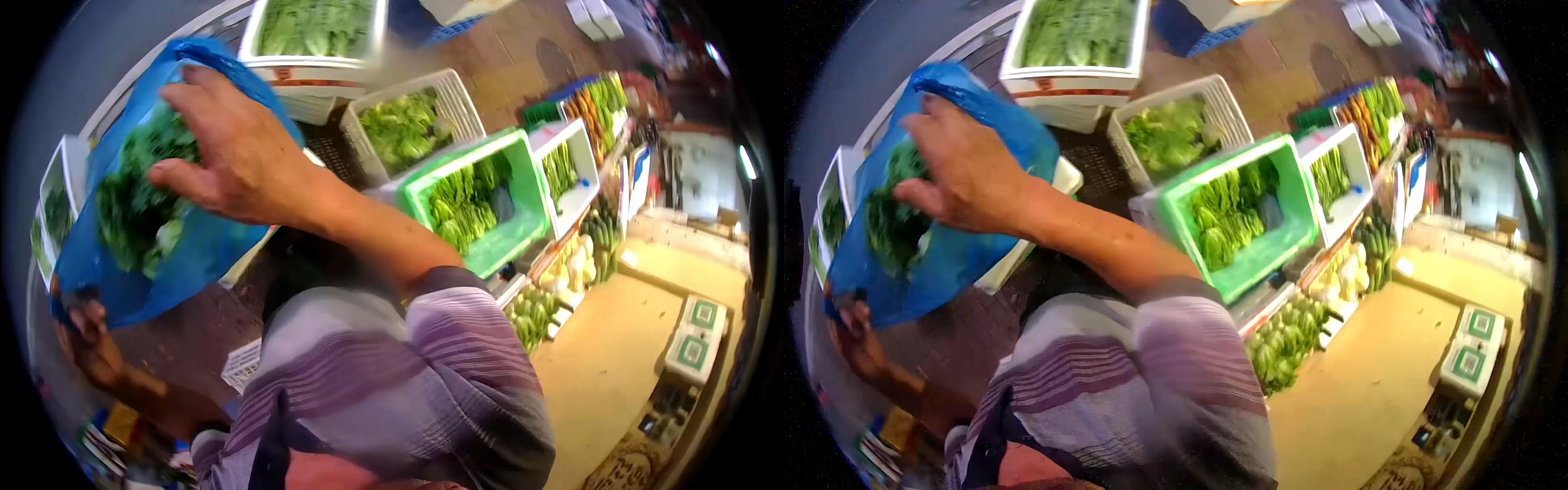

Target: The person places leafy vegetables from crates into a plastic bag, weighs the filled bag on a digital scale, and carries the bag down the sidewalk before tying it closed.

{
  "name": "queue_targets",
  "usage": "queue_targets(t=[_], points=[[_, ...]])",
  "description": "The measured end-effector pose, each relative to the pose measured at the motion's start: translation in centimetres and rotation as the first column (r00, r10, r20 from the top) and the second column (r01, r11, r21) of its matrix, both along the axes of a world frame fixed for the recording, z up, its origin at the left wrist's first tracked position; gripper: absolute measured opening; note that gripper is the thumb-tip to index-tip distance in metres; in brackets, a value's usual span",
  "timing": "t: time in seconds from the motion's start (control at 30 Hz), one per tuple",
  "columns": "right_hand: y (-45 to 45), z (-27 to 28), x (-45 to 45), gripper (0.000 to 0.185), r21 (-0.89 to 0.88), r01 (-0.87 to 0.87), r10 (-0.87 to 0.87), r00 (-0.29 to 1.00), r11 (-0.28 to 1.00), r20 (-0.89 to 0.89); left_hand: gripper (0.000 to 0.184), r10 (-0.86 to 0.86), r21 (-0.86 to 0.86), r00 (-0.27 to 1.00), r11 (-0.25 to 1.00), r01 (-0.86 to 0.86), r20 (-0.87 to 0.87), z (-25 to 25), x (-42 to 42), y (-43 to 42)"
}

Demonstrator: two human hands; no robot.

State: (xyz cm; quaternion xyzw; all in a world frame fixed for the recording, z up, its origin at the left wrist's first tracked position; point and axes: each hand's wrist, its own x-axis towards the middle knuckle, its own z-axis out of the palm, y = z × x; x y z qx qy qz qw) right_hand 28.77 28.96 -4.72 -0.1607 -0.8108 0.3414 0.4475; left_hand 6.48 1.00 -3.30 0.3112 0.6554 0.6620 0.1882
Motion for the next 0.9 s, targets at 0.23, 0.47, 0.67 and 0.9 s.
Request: queue_targets(t=[0.23, 0.47, 0.67, 0.9], points=[[6.8, -7.1, 18.8, 0.04, -0.707, -0.374, 0.001, 0.884, 0.6, -0.467, 0.04, -0.012, -0.419, 0.672, 0.789, -0.449, -0.741, -0.1, 0.3, -0.1], [8.5, -37.8, 49.4, 0.038, -0.808, 0.589, -0.679, 0.601, 0.02, 0.422, 0.04, 0.831, -0.199, 0.516, 0.481, -0.854, -0.207, -4.7, -11.3, -13.5], [13.9, -50.6, 68.3, 0.042, -0.288, 0.948, -0.756, 0.091, -0.133, 0.648, 0.026, 0.421, -0.962, 0.907, 0.246, -0.116, -0.001, -13.7, 2.6, -16.9], [23.3, -53.2, 71.8, 0.062, -0.138, 0.948, -0.518, -0.031, -0.285, 0.855, 0.044, 0.539, -0.946, 0.78, 0.118, 0.303, 0.317, -19.5, 11.0, -6.5]])
